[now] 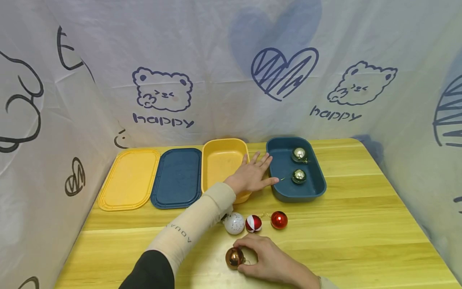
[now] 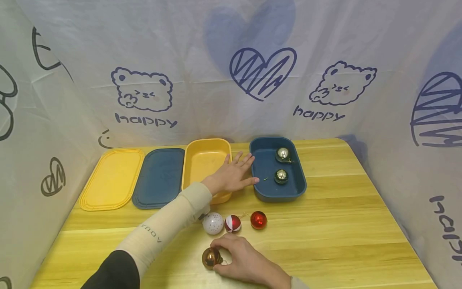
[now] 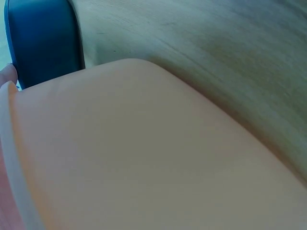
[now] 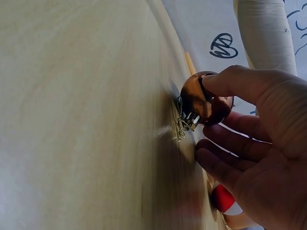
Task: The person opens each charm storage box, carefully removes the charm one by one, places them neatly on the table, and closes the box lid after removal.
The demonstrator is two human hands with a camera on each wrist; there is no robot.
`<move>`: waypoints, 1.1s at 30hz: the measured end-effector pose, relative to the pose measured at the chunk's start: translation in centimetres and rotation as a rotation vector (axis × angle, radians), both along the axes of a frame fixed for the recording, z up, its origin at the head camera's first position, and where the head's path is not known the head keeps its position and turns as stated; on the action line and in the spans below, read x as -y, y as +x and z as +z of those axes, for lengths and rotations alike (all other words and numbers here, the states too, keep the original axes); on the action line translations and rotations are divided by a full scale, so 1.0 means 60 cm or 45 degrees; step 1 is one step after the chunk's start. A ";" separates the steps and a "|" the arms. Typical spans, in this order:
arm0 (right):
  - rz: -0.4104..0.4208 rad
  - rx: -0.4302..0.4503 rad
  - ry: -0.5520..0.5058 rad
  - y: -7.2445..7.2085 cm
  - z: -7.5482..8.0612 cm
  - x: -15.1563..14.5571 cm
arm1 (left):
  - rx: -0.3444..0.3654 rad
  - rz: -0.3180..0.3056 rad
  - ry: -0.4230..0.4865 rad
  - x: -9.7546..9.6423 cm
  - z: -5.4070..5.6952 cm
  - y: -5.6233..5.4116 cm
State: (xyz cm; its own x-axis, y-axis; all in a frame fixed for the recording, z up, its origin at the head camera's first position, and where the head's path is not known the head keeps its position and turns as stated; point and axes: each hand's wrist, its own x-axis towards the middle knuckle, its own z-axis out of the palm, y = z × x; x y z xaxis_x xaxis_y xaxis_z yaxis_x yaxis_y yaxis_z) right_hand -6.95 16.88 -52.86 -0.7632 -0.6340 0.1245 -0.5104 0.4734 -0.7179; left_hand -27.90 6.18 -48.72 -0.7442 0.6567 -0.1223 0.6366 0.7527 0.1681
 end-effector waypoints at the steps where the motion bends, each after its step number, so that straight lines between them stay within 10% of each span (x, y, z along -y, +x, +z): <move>1: -0.001 0.002 0.004 0.000 0.000 0.000 | -0.001 -0.001 0.001 0.000 0.000 0.000; 33: -0.016 0.006 0.007 0.002 0.011 -0.001 | 0.027 0.003 0.005 0.000 0.005 -0.001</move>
